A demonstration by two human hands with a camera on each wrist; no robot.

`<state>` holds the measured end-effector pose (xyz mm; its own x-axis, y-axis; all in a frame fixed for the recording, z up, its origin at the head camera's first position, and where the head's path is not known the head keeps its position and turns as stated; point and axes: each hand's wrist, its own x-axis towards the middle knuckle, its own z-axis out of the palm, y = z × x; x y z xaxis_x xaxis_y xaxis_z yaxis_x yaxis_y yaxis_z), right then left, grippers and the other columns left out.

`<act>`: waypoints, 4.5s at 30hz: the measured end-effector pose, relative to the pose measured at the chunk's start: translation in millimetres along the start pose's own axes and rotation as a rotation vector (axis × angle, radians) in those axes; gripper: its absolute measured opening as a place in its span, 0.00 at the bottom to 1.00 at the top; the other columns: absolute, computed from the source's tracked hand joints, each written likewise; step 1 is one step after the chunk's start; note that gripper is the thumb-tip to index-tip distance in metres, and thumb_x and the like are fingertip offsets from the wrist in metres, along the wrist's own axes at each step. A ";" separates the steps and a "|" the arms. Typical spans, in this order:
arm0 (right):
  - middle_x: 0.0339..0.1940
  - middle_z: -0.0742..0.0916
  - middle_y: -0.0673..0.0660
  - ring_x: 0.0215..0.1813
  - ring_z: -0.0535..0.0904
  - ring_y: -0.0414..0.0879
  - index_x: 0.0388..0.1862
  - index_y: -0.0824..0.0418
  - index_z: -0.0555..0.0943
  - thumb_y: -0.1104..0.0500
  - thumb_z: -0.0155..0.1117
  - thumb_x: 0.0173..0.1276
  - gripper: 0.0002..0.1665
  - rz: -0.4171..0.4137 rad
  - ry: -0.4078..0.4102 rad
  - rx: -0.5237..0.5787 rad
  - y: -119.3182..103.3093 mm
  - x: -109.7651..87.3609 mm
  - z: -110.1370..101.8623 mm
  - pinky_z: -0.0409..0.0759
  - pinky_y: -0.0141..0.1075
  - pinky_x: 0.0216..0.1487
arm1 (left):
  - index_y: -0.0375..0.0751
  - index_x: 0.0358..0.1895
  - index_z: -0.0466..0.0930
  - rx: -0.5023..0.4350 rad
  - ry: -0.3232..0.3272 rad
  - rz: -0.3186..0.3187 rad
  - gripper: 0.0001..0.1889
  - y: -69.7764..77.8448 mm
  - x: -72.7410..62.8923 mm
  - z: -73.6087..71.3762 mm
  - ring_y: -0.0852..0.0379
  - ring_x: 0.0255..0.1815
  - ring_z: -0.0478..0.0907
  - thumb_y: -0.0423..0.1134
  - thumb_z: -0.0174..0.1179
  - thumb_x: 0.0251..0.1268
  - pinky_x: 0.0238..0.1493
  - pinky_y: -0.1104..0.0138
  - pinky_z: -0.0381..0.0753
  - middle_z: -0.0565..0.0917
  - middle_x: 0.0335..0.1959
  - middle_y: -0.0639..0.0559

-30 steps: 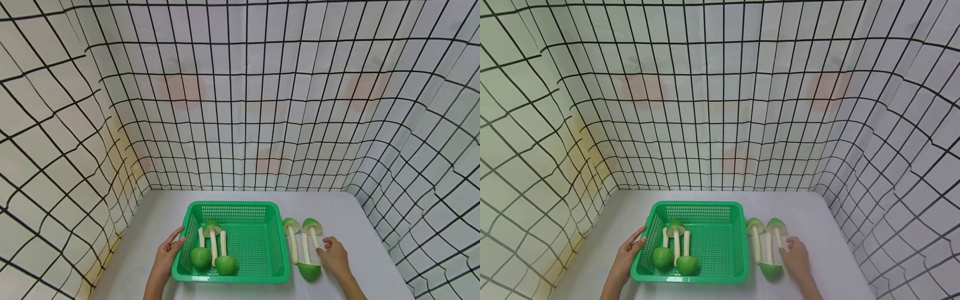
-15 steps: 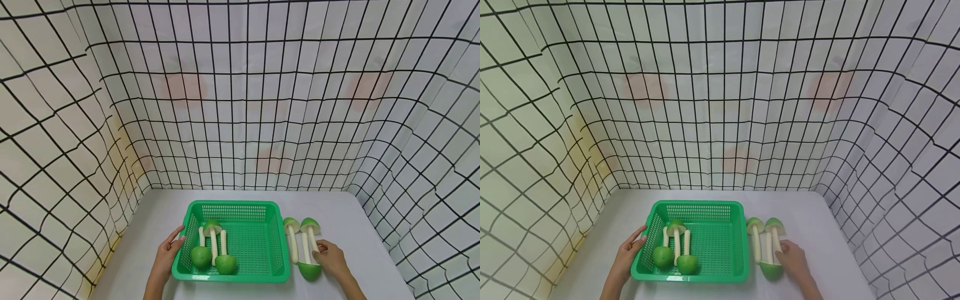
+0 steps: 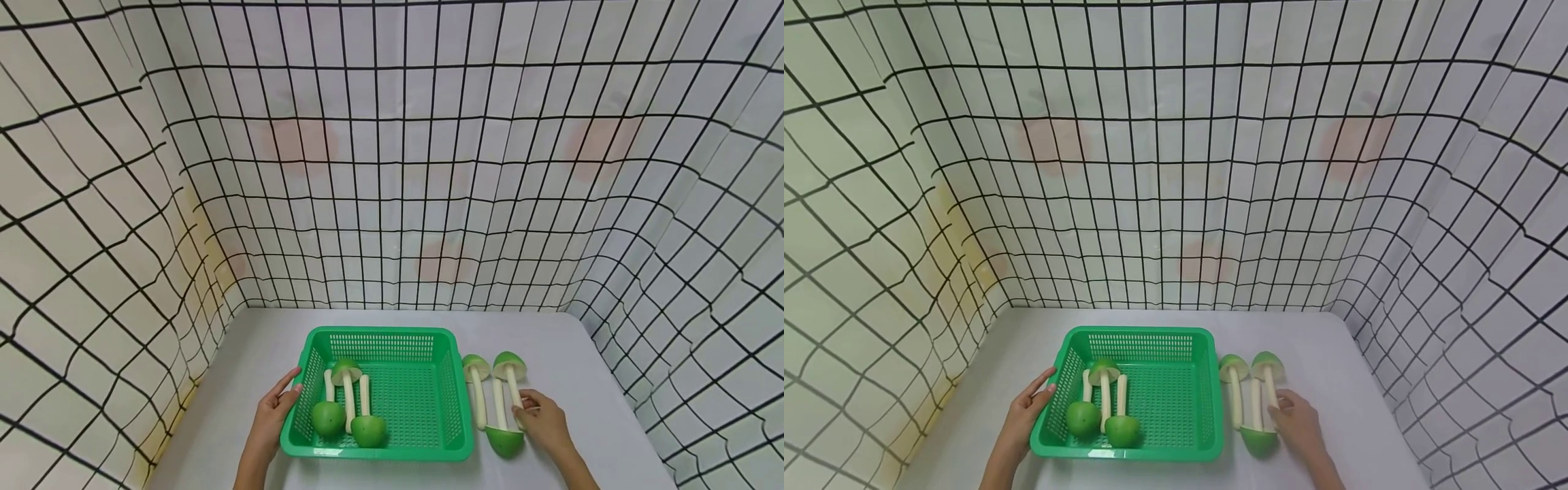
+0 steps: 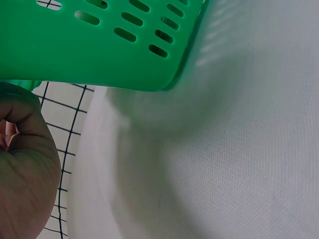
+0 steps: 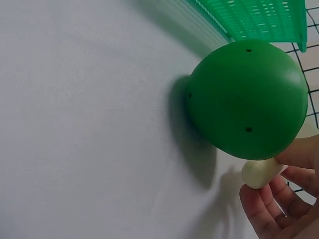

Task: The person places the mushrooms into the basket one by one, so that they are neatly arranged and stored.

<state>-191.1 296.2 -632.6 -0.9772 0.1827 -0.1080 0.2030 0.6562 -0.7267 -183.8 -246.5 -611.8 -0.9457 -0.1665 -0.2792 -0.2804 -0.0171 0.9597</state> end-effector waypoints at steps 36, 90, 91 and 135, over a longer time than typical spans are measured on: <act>0.53 0.86 0.59 0.44 0.82 0.36 0.68 0.60 0.78 0.48 0.69 0.73 0.30 -0.039 0.039 0.135 -57.6 -6.5 -11.7 0.83 0.28 0.38 | 0.58 0.77 0.69 -0.027 -0.010 0.013 0.31 0.5 -1.1 -0.2 0.55 0.37 0.85 0.54 0.63 0.73 0.38 0.63 0.89 0.87 0.42 0.44; 0.47 0.83 0.58 0.41 0.82 0.43 0.59 0.64 0.80 0.57 0.71 0.71 0.22 -0.193 -0.110 0.464 -154.4 -29.1 67.4 0.84 0.34 0.37 | 0.61 0.75 0.71 -0.018 -0.031 0.025 0.30 -3.0 -2.0 -3.8 0.51 0.38 0.88 0.55 0.63 0.72 0.38 0.60 0.90 0.88 0.48 0.38; 0.47 0.83 0.58 0.41 0.81 0.43 0.59 0.64 0.80 0.56 0.70 0.72 0.22 -0.200 -0.118 0.455 -154.8 -29.9 69.7 0.84 0.36 0.37 | 0.61 0.75 0.71 -0.019 -0.030 0.025 0.30 -4.3 -2.1 -4.3 0.51 0.38 0.88 0.55 0.63 0.72 0.38 0.60 0.90 0.87 0.48 0.38; 0.39 0.86 0.58 0.34 0.80 0.42 0.54 0.71 0.83 0.62 0.67 0.71 0.17 -0.243 -0.263 0.273 -179.7 -25.7 128.9 0.80 0.35 0.29 | 0.64 0.73 0.72 -0.029 -0.032 0.020 0.30 -3.5 -0.7 -3.8 0.51 0.40 0.87 0.57 0.64 0.70 0.40 0.60 0.89 0.87 0.48 0.38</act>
<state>-210.4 79.3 -586.7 -0.9841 -0.1685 -0.0557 -0.0233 0.4335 -0.9009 -181.6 -250.1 -614.9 -0.9559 -0.1350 -0.2607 -0.2573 -0.0424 0.9654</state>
